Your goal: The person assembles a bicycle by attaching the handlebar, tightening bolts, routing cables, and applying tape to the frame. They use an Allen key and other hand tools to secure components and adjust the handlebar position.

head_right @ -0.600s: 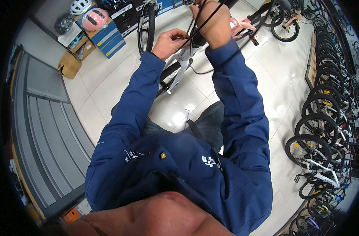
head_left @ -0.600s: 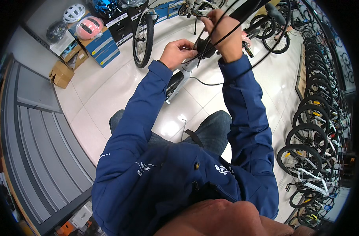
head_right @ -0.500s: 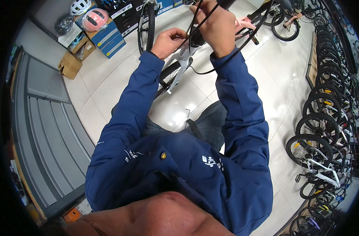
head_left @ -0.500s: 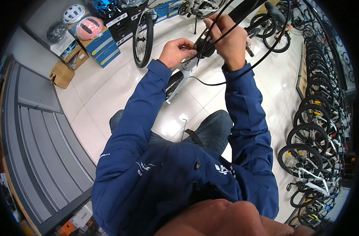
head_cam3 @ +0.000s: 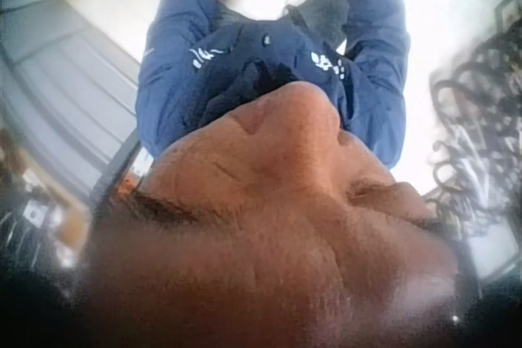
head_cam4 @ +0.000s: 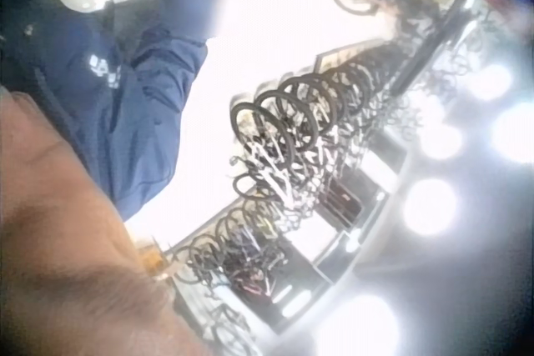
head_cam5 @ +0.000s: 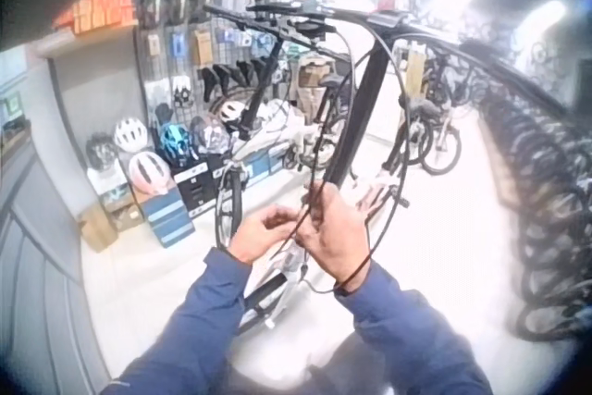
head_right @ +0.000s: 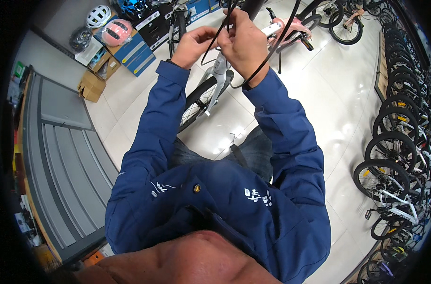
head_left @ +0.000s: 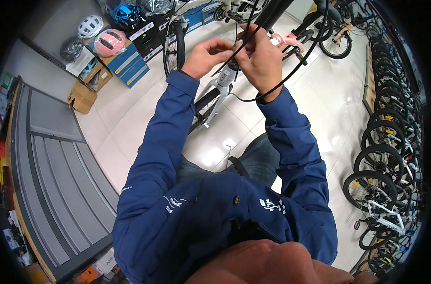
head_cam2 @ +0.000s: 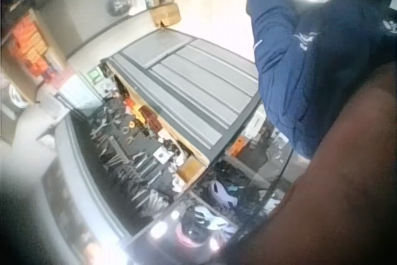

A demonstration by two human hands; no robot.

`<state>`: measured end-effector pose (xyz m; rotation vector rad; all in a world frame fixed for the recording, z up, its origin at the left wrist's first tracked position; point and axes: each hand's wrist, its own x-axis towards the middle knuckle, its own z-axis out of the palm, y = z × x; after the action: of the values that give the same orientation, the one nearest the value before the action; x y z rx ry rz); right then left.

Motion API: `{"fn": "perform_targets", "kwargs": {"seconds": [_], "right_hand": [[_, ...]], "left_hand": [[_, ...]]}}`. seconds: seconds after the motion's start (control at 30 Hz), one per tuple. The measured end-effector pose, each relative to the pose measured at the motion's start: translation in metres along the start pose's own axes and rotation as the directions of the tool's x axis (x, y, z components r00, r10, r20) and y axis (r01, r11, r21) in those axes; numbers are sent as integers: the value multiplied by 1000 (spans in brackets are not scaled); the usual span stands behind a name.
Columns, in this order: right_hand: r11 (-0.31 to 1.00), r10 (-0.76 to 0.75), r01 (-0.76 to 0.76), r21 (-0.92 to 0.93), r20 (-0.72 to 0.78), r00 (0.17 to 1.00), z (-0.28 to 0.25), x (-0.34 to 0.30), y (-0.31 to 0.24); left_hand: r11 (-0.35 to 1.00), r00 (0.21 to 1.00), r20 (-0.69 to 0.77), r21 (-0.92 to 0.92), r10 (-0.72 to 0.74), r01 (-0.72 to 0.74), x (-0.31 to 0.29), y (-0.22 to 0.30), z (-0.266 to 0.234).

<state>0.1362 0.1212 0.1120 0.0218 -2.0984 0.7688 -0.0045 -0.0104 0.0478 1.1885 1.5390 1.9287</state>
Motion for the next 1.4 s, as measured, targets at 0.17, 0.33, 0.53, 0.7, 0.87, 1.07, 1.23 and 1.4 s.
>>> {"fn": "perform_targets", "kwargs": {"seconds": [0.17,0.33,0.53,0.7,0.87,1.07,1.23,1.4], "right_hand": [[989,-123,113,-92,-117,985,-16,0,4],[905,-202,8,-425,-414,888,-18,25,22],[981,160,-189,-52,-338,927,1,57,34],[994,69,-35,101,-359,931,2,68,38],[969,119,-40,242,-323,939,6,69,44],[963,135,-54,265,-294,946,4,66,49],[991,34,17,135,-367,930,0,67,39],[932,236,-156,328,-223,946,-1,64,36]], "left_hand": [[991,996,49,-120,69,-63,13,37,16],[992,978,165,-37,127,-123,12,45,30],[991,988,90,-71,124,-118,9,43,35],[987,985,90,58,148,-153,2,48,35],[979,981,105,104,166,-177,-9,50,40],[955,946,274,188,174,-230,-38,46,33],[982,970,176,58,169,-182,-46,40,36],[941,931,-136,67,338,-332,-52,47,42]]}}
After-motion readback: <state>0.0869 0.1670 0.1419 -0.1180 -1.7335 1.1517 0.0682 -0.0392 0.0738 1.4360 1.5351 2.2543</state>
